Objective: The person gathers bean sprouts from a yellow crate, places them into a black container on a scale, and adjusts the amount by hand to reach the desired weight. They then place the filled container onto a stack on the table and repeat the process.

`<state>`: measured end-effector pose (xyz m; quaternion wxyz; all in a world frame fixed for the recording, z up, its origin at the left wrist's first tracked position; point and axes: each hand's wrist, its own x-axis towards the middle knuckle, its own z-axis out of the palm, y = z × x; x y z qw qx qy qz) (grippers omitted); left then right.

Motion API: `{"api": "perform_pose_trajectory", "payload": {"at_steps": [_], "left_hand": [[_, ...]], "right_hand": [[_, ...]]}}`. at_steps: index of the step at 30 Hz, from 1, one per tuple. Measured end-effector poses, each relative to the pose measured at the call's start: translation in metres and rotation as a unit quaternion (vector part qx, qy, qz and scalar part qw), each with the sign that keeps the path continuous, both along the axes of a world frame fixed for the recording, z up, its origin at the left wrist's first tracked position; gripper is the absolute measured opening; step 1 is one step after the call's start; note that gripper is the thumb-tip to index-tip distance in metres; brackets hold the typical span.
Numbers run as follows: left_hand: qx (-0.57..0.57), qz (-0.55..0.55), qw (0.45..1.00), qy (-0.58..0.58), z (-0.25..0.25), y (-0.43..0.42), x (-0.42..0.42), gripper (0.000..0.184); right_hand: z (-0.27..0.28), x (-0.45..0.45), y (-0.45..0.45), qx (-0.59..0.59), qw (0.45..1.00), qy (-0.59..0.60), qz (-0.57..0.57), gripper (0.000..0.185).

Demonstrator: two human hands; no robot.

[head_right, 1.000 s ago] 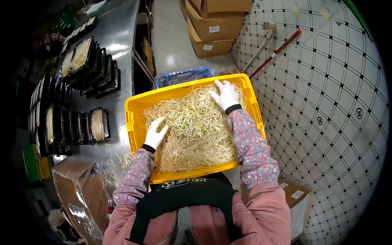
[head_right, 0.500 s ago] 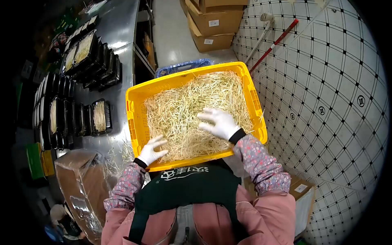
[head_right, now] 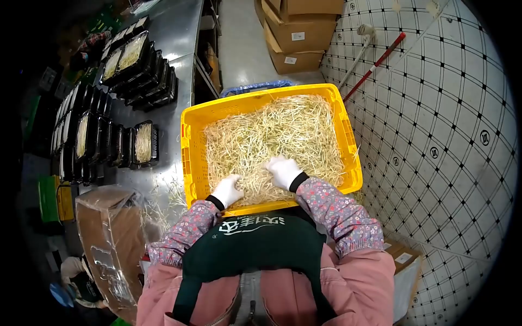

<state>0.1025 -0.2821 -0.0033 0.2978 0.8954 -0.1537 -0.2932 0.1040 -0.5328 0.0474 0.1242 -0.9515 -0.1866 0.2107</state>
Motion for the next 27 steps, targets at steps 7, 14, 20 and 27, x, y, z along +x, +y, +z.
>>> {"api": "perform_pose_trajectory", "payload": {"at_steps": [7,14,20,27], "left_hand": [[0.029,0.015,0.996,-0.082,0.005,0.047,-0.005,0.072],[0.018,0.132,0.991,-0.004,-0.009,0.045,-0.002,0.062],[-0.415,0.405,0.809,0.099,0.006,-0.017,-0.018,0.038],[-0.091,0.148,0.979,0.106,0.028,0.029,-0.025,0.087]], "right_hand": [[0.032,0.001,-0.024,-0.102,0.992,-0.06,-0.043,0.087],[0.016,0.018,-0.029,0.071,0.983,-0.024,-0.165,0.041],[0.066,0.038,-0.003,0.225,0.969,-0.036,-0.099,0.047],[0.026,0.04,-0.017,0.064,0.995,0.036,-0.062,0.088]]}}
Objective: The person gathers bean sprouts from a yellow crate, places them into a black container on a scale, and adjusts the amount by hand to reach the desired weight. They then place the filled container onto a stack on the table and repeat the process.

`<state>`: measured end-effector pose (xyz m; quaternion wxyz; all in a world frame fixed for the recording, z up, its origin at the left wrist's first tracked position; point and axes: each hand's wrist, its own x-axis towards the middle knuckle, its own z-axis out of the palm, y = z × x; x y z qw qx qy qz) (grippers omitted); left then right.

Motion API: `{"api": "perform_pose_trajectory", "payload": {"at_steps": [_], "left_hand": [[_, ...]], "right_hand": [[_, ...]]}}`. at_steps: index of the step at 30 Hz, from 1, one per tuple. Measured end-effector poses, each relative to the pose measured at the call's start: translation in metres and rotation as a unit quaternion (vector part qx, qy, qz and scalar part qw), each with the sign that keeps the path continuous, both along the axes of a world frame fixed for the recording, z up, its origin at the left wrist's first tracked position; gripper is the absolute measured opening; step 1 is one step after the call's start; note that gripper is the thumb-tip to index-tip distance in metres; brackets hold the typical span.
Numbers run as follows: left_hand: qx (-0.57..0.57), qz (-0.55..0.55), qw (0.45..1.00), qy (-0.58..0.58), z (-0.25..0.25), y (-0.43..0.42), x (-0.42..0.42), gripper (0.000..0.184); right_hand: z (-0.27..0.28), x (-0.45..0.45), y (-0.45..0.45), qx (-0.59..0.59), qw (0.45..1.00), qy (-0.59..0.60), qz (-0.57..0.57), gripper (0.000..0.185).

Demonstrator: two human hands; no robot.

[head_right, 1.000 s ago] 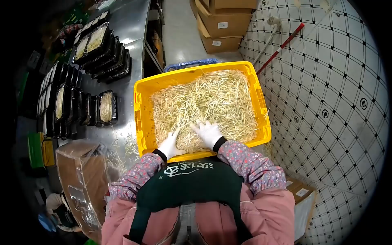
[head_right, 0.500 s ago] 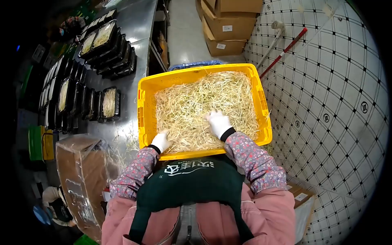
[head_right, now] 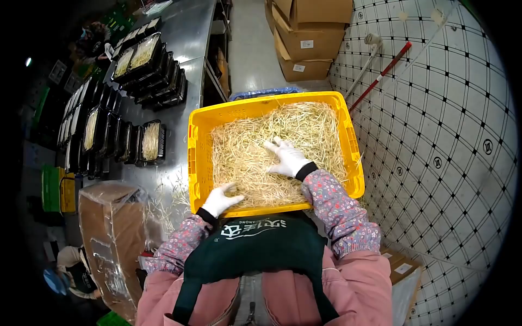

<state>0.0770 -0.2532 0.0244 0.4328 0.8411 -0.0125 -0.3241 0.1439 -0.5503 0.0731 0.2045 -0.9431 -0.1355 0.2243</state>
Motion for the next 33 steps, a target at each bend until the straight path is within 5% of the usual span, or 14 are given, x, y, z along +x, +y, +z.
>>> {"api": "perform_pose_trajectory", "payload": {"at_steps": [2,5,10,13,16,20,23,27,29,31,33], "left_hand": [[0.158,-0.089,0.976,-0.124,0.017,0.011,0.006,0.1],[0.206,-0.201,0.911,-0.296,0.029,-0.006,0.026,0.117],[0.199,-0.316,0.884,-0.282,0.001,-0.05,0.073,0.137],[0.119,-0.278,0.916,-0.262,-0.025,-0.051,0.091,0.125],[0.128,-0.209,0.95,-0.192,-0.032,-0.053,0.094,0.091],[0.104,-0.126,0.956,-0.246,-0.032,-0.033,0.078,0.04],[0.134,-0.138,0.943,-0.272,-0.005,-0.003,0.066,0.037],[0.042,-0.143,0.893,-0.424,-0.008,0.001,0.048,0.049],[0.129,-0.19,0.897,-0.378,0.003,-0.032,0.039,0.074],[0.181,-0.16,0.887,-0.394,-0.003,-0.054,0.028,0.083],[0.116,-0.077,0.942,-0.304,-0.009,-0.047,0.017,0.094]], "right_hand": [[0.001,-0.008,-0.003,-0.015,0.998,-0.039,-0.042,0.098],[0.014,-0.031,0.024,-0.082,0.993,-0.085,-0.019,0.121],[-0.026,-0.052,0.068,-0.203,0.968,-0.126,0.076,0.14],[-0.031,-0.026,0.045,-0.122,0.99,-0.062,-0.01,0.115],[-0.055,-0.003,0.039,-0.111,0.994,-0.002,-0.009,0.08],[-0.052,0.004,0.02,-0.013,0.997,-0.072,-0.003,0.044],[-0.03,0.023,-0.013,0.101,0.986,-0.057,-0.121,0.03],[-0.022,0.044,-0.023,0.244,0.952,0.0,-0.184,0.036],[-0.009,0.04,0.003,0.307,0.933,0.055,-0.179,0.041],[-0.027,0.035,0.023,0.103,0.99,0.064,-0.076,0.061],[-0.027,0.03,0.023,-0.03,0.995,0.093,0.003,0.08]]}}
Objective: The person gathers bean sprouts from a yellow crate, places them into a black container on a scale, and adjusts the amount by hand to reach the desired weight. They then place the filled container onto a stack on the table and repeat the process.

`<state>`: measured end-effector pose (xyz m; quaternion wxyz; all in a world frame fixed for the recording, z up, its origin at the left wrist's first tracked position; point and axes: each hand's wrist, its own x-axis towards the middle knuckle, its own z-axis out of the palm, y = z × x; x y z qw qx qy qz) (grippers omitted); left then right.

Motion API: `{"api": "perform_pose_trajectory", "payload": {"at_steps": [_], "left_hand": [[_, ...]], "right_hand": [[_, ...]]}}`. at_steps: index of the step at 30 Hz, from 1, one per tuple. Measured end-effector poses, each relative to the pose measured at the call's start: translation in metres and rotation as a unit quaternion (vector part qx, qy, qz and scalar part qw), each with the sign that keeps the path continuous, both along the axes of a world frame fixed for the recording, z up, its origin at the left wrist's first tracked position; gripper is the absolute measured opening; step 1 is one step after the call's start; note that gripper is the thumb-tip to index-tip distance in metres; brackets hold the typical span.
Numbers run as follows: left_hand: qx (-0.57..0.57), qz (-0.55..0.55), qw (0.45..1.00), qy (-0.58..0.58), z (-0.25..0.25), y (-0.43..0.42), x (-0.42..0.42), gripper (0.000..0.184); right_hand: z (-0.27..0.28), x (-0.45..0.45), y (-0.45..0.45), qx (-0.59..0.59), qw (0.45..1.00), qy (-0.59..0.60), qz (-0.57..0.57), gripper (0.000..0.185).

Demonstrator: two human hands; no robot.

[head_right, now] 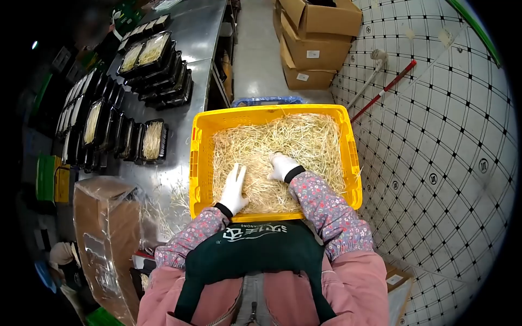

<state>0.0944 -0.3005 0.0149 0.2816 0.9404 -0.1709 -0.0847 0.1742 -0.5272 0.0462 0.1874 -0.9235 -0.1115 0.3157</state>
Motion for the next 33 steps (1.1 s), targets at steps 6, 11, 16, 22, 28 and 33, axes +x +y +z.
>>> {"api": "perform_pose_trajectory", "payload": {"at_steps": [6,11,16,22,28,33], "left_hand": [[-0.46,0.346,0.715,0.397,-0.037,0.013,-0.018,0.082],[-0.543,0.359,0.638,0.411,-0.062,-0.007,-0.025,0.076],[-0.499,0.382,0.666,0.403,-0.03,-0.012,-0.04,0.078],[-0.589,0.309,0.684,0.299,0.006,-0.001,-0.078,0.056],[-0.645,0.364,0.646,0.185,0.033,0.015,-0.142,0.042],[-0.555,0.55,0.619,-0.079,0.049,0.045,-0.226,0.039]], "right_hand": [[-0.002,0.02,0.001,0.031,0.991,-0.133,0.016,0.113],[-0.005,-0.03,0.064,-0.054,0.984,-0.109,0.134,0.128],[-0.023,-0.063,0.075,-0.084,0.951,-0.233,0.186,0.107],[0.0,0.024,0.039,0.01,0.987,-0.115,0.114,0.079],[-0.029,0.038,0.044,-0.171,0.926,-0.253,0.222,0.118],[-0.072,0.042,0.036,-0.049,0.939,-0.256,0.223,0.08]]}}
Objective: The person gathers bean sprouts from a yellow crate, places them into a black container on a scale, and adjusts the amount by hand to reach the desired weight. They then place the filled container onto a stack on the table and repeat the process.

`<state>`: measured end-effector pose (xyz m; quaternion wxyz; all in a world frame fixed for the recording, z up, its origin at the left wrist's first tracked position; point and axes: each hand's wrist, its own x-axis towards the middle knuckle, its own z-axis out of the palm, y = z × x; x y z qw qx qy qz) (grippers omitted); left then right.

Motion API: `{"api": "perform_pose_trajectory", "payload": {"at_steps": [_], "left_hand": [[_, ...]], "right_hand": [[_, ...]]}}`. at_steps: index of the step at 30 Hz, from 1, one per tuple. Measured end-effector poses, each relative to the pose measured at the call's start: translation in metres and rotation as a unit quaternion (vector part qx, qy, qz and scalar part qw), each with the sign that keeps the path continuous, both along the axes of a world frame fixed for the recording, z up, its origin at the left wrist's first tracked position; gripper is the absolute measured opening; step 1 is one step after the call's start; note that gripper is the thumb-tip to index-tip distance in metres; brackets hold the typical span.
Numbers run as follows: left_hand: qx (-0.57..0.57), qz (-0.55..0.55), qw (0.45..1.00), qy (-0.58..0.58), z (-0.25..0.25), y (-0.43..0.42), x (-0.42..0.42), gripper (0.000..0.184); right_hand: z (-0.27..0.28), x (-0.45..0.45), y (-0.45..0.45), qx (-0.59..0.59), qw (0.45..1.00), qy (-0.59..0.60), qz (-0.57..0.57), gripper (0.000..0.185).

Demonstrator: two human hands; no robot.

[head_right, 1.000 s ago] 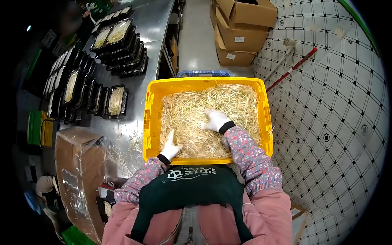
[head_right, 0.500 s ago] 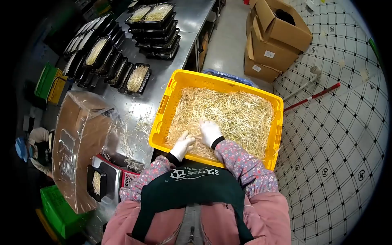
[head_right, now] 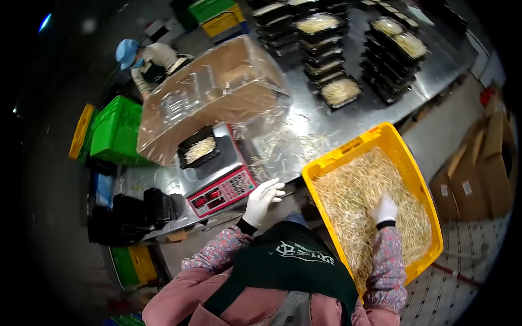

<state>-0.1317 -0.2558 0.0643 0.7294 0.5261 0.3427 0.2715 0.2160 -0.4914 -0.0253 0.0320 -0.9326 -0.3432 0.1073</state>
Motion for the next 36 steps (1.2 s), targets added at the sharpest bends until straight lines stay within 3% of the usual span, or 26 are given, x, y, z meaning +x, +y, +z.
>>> {"api": "perform_pose_trajectory", "payload": {"at_steps": [2,3,4,5,7,9,11,12,14,15,16,17,18,19,20,21,23,26,29,30,31,32,33,34,35,36], "left_hand": [[0.128,0.196,0.971,0.04,-0.001,0.023,-0.05,0.039],[0.179,0.292,0.938,0.054,-0.005,0.037,-0.08,0.04],[0.226,0.37,0.89,0.14,-0.004,0.051,-0.113,0.043],[0.264,0.44,0.828,0.224,-0.006,0.063,-0.151,0.047],[0.428,0.52,0.631,0.385,-0.026,0.091,-0.238,0.058],[0.359,0.574,0.523,0.518,-0.034,0.108,-0.316,0.069],[0.211,0.568,0.469,0.643,-0.025,0.11,-0.36,0.077],[0.167,0.549,0.471,0.67,-0.016,0.109,-0.375,0.079],[0.128,0.502,0.476,0.71,-0.028,0.12,-0.386,0.078],[0.195,0.509,0.433,0.718,-0.036,0.125,-0.418,0.075],[0.271,0.494,0.44,0.699,-0.03,0.128,-0.413,0.067],[0.362,0.497,0.462,0.639,-0.034,0.133,-0.404,0.058],[0.318,0.456,0.543,0.629,-0.003,0.131,-0.368,0.052],[0.415,0.482,0.504,0.584,-0.036,0.147,-0.381,0.049],[0.423,0.478,0.513,0.574,-0.045,0.157,-0.378,0.051],[0.417,0.496,0.515,0.562,-0.064,0.173,-0.382,0.054],[0.377,0.494,0.57,0.538,-0.074,0.193,-0.381,0.055],[0.363,0.467,0.608,0.53,-0.059,0.207,-0.363,0.057],[0.342,0.481,0.74,0.323,-0.064,0.227,-0.34,0.055],[0.305,0.462,0.77,0.317,-0.049,0.223,-0.317,0.054],[0.233,0.464,0.821,0.237,-0.023,0.211,-0.279,0.055],[0.294,0.421,0.818,0.259,-0.037,0.226,-0.281,0.055],[0.234,0.432,0.865,0.106,-0.019,0.215,-0.241,0.052],[0.307,0.385,0.842,0.219,-0.016,0.221,-0.237,0.05],[0.611,0.274,0.638,0.381,-0.047,0.236,-0.25,0.048],[0.358,0.361,0.843,0.178,-0.021,0.231,-0.219,0.045]], "right_hand": [[-0.022,0.005,-0.009,0.041,0.999,-0.016,0.01,0.07],[-0.024,0.005,-0.011,0.049,0.999,-0.013,0.004,0.067],[-0.02,0.002,-0.01,0.053,0.999,0.01,-0.006,0.065],[-0.012,0.001,-0.01,0.055,0.998,0.032,-0.018,0.064],[0.012,-0.007,-0.008,0.119,0.99,0.074,-0.021,0.06],[0.001,0.011,-0.012,0.147,0.982,0.116,-0.008,0.059],[0.018,0.014,-0.007,0.188,0.97,0.153,-0.027,0.058],[0.021,0.016,-0.004,0.225,0.957,0.179,-0.031,0.057],[0.01,0.026,-0.024,0.365,0.896,0.251,-0.033,0.055],[0.051,0.014,0.006,0.456,0.779,0.43,-0.018,0.056],[0.067,0.011,0.011,0.454,0.776,0.438,0.005,0.058],[0.054,0.025,0.008,0.401,0.827,0.394,-0.007,0.058],[0.07,0.011,0.013,0.438,0.781,0.439,-0.073,0.055],[0.065,0.018,0.014,0.401,0.811,0.417,-0.092,0.058],[0.08,0.009,0.021,0.434,0.778,0.445,-0.091,0.063],[0.093,0.001,0.027,0.47,0.737,0.475,-0.104,0.069],[0.11,-0.007,0.035,0.523,0.691,0.489,-0.102,0.074],[0.116,-0.009,0.039,0.531,0.666,0.511,-0.113,0.081],[0.117,-0.015,0.043,0.534,0.639,0.539,-0.129,0.083],[0.119,-0.016,0.048,0.534,0.644,0.535,-0.115,0.082],[0.122,-0.019,0.056,0.536,0.641,0.54,-0.106,0.082],[0.125,-0.021,0.065,0.536,0.637,0.546,-0.095,0.081],[0.126,-0.022,0.078,0.535,0.633,0.553,-0.082,0.081],[0.123,-0.019,0.096,0.535,0.64,0.55,-0.039,0.078],[0.126,-0.02,0.115,0.51,0.652,0.561,-0.028,0.077],[0.132,-0.023,0.133,0.484,0.662,0.572,-0.015,0.076]]}}
